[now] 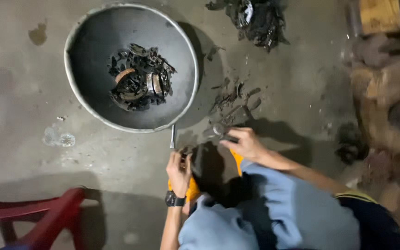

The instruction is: The person uses a hammer and a metal punch to strike and break apart metal pieces placed on a block. They repeatedly pick up metal scraps from a bucket, position them on the block, and hammer them until they break, then return the pieces to the bucket.

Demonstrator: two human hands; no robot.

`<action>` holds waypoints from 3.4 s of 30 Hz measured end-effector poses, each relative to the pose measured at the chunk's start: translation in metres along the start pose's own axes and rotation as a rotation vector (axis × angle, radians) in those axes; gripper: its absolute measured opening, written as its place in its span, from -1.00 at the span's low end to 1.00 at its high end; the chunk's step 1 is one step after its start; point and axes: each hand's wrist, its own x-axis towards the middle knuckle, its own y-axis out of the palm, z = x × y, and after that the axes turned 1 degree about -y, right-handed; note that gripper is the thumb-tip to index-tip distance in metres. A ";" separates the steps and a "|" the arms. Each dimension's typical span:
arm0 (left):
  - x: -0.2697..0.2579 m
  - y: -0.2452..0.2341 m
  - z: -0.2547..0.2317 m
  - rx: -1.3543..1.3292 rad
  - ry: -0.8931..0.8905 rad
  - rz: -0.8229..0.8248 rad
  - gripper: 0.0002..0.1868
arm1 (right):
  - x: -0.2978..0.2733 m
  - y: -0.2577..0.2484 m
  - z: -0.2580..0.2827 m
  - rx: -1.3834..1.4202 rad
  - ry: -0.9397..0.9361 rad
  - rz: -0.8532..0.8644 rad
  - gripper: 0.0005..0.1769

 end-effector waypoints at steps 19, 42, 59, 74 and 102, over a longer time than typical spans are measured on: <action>0.022 0.043 -0.014 -0.056 0.296 0.507 -0.86 | -0.149 -0.101 -0.079 -0.314 0.464 -0.360 -0.64; -0.006 0.109 -0.041 -0.125 -0.278 0.216 -0.63 | -0.180 -0.161 -0.276 -0.312 0.452 -0.494 -0.49; -0.120 0.183 -0.115 -0.563 -0.698 0.066 -0.53 | -0.114 -0.186 -0.343 -0.344 0.063 -0.425 -0.60; 0.019 0.194 -0.035 0.501 0.467 0.025 -0.74 | -0.077 -0.178 -0.300 -0.541 0.586 -0.284 -0.66; 0.089 -0.034 -0.140 0.515 0.515 -0.188 -0.11 | -0.037 -0.169 -0.250 -0.486 0.770 -0.292 -0.61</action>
